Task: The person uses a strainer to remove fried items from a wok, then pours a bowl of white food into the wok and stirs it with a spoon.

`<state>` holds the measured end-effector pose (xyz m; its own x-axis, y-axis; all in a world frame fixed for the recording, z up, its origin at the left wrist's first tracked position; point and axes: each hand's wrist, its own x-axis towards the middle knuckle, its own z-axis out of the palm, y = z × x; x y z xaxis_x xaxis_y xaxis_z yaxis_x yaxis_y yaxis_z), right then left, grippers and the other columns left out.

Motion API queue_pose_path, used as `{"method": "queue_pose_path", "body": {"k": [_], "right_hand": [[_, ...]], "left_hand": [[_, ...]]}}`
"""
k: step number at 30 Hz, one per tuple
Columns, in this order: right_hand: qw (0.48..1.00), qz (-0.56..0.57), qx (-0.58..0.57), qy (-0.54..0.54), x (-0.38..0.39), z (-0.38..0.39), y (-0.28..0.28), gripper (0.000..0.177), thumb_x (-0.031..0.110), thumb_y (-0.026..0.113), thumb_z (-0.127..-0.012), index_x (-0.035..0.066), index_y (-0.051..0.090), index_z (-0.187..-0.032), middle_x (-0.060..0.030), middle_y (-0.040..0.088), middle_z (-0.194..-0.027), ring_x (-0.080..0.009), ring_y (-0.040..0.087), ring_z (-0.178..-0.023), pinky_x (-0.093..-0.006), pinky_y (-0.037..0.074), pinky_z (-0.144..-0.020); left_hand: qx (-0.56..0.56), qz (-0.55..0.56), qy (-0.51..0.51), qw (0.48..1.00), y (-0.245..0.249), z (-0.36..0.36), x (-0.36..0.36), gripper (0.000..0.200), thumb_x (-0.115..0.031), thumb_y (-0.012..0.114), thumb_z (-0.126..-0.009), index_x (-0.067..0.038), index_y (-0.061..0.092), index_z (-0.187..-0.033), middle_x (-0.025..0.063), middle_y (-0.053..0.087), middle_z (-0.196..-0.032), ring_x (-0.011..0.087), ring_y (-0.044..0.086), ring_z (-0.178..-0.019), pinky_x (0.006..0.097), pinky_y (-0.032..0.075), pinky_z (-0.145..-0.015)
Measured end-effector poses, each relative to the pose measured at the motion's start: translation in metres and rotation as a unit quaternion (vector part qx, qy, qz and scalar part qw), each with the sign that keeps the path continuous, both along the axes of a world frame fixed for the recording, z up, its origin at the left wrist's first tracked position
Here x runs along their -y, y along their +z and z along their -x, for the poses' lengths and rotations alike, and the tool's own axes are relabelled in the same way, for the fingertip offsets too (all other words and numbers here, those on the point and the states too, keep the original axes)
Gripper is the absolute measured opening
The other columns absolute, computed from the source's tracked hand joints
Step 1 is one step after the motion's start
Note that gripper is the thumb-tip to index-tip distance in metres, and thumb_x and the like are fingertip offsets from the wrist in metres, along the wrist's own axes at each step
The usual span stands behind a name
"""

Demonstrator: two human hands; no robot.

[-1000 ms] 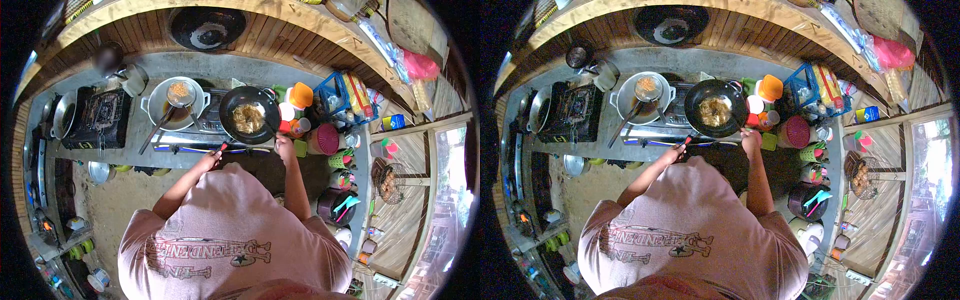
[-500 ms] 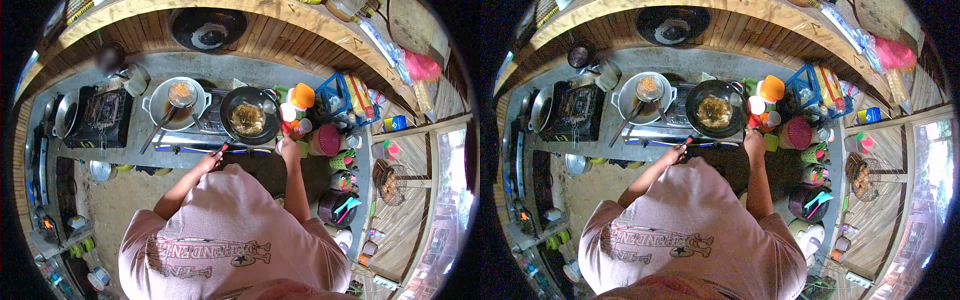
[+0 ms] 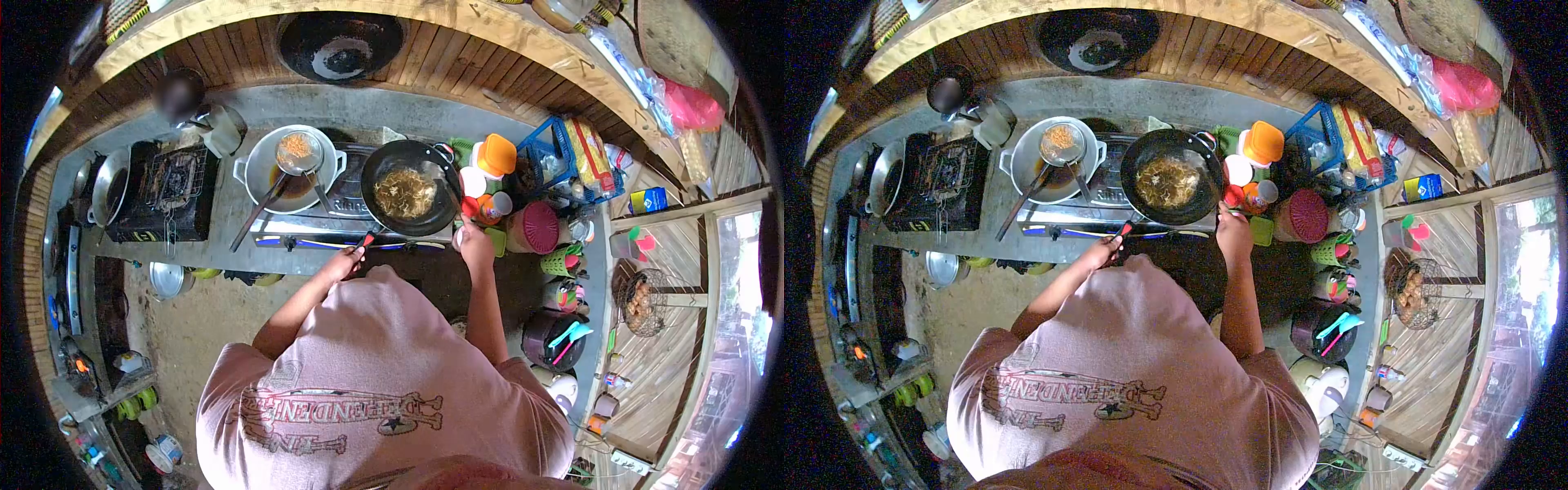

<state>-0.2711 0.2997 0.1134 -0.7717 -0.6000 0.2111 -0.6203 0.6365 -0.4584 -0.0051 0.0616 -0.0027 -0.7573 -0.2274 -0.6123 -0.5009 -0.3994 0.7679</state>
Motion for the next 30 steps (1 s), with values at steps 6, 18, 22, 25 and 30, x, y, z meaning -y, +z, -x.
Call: {"method": "queue_pose_path", "body": {"k": [6,18,22,25,30], "right_hand": [[0.975,0.047,0.213,-0.047,-0.003,0.027,-0.061,0.032,0.015,0.054,-0.097,0.008,0.065,-0.126,-0.0077,0.064,-0.076,-0.021,0.06,-0.064,-0.0324,0.046,-0.061],[0.998,-0.014,0.049,-0.035,0.005,0.005,-0.009,0.034,0.019,0.061,-0.092,0.017,0.067,-0.125,-0.0186,0.068,-0.087,-0.0326,0.064,-0.087,-0.043,0.049,-0.083],[0.999,-0.006,0.044,-0.016,0.003,0.005,-0.034,0.032,0.016,0.059,-0.093,0.01,0.067,-0.124,-0.0183,0.07,-0.089,-0.03,0.067,-0.083,-0.0382,0.05,-0.076],[0.962,0.013,0.262,-0.071,0.014,-0.005,-0.014,0.029,0.013,0.058,-0.094,0.005,0.068,-0.12,-0.0178,0.071,-0.091,-0.0276,0.069,-0.085,-0.0373,0.05,-0.075],[0.975,0.013,0.22,-0.019,0.005,0.003,-0.006,0.031,0.013,0.056,-0.095,0.003,0.066,-0.123,-0.0191,0.071,-0.09,-0.0303,0.068,-0.086,-0.0371,0.05,-0.075]], "left_hand": [[-0.003,0.011,0.011,1.0,0.004,0.003,0.0,0.039,-0.044,0.054,-0.1,-0.006,0.06,-0.094,-0.0017,0.054,-0.065,0.0089,0.045,-0.054,0.0248,0.035,-0.049],[-0.008,0.011,0.015,1.0,-0.015,0.003,0.002,0.036,-0.044,0.056,-0.1,-0.011,0.061,-0.088,-0.005,0.052,-0.063,0.0077,0.044,-0.053,0.0246,0.034,-0.05],[0.002,0.015,0.022,1.0,-0.01,0.005,0.002,0.037,-0.045,0.056,-0.1,-0.011,0.061,-0.087,-0.005,0.051,-0.063,0.0079,0.044,-0.053,0.0246,0.034,-0.05],[-0.01,0.026,0.005,1.0,-0.02,0.003,0.004,0.038,-0.046,0.056,-0.099,-0.01,0.061,-0.087,-0.0046,0.052,-0.063,0.0085,0.044,-0.054,0.0248,0.034,-0.051],[-0.012,0.051,-0.008,0.999,-0.014,0.002,0.005,0.041,-0.045,0.053,-0.101,-0.006,0.062,-0.092,-0.0023,0.054,-0.065,0.0101,0.045,-0.054,0.0269,0.035,-0.051]]}}
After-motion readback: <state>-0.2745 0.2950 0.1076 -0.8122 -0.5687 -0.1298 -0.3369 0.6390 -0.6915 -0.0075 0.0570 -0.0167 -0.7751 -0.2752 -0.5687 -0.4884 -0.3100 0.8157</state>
